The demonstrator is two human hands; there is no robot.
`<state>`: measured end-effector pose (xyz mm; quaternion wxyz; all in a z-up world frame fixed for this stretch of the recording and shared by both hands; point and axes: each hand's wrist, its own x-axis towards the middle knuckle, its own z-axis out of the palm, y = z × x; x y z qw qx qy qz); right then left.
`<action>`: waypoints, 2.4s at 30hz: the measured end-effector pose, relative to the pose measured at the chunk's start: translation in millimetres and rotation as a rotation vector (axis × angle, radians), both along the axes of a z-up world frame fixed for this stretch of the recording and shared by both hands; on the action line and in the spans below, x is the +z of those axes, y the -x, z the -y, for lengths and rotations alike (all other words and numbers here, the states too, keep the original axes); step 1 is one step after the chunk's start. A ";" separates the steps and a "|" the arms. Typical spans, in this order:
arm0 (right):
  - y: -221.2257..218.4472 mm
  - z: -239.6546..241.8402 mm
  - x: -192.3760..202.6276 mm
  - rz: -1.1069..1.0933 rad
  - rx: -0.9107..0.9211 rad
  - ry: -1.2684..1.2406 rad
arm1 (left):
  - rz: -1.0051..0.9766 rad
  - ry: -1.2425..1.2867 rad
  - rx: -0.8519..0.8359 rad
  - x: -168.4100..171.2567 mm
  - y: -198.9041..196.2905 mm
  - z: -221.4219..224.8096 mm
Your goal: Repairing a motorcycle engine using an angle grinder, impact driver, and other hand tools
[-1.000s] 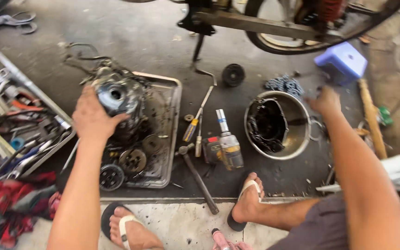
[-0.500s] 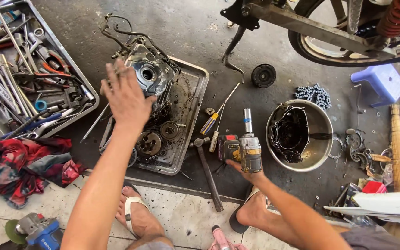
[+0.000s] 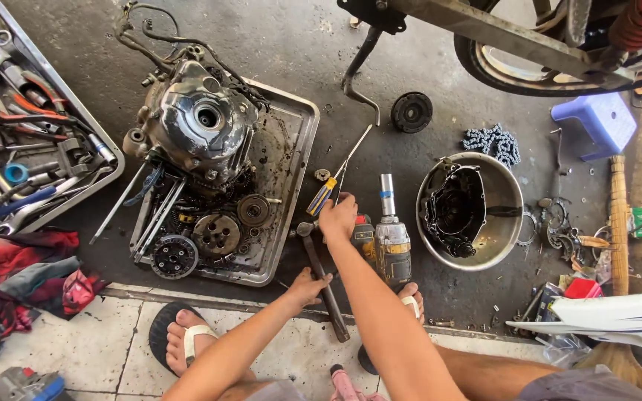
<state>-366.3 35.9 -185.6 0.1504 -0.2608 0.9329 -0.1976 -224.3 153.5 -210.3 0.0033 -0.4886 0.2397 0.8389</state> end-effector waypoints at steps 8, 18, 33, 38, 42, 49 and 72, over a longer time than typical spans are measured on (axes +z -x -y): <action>29.9 20.2 -44.8 0.048 0.039 -0.480 | -0.010 0.155 0.055 74.0 -26.2 26.8; 31.4 20.6 -25.2 -0.112 -0.038 0.103 | 0.094 1.020 -0.233 176.9 -157.3 72.8; 29.8 20.1 -87.2 0.526 -0.469 0.394 | 1.041 1.009 0.402 112.9 -399.3 280.3; 22.5 0.3 -37.0 0.809 -0.425 0.529 | 1.289 1.061 0.349 59.3 -437.3 294.2; -34.1 -15.8 88.7 0.635 -0.037 0.471 | 1.536 0.642 -0.044 145.9 -456.6 237.0; -185.3 59.6 256.1 0.688 0.384 0.374 | 1.430 0.892 0.229 32.1 -528.0 144.4; -302.4 -13.8 335.9 0.005 1.405 0.065 | 0.193 0.658 1.481 228.0 -385.7 71.5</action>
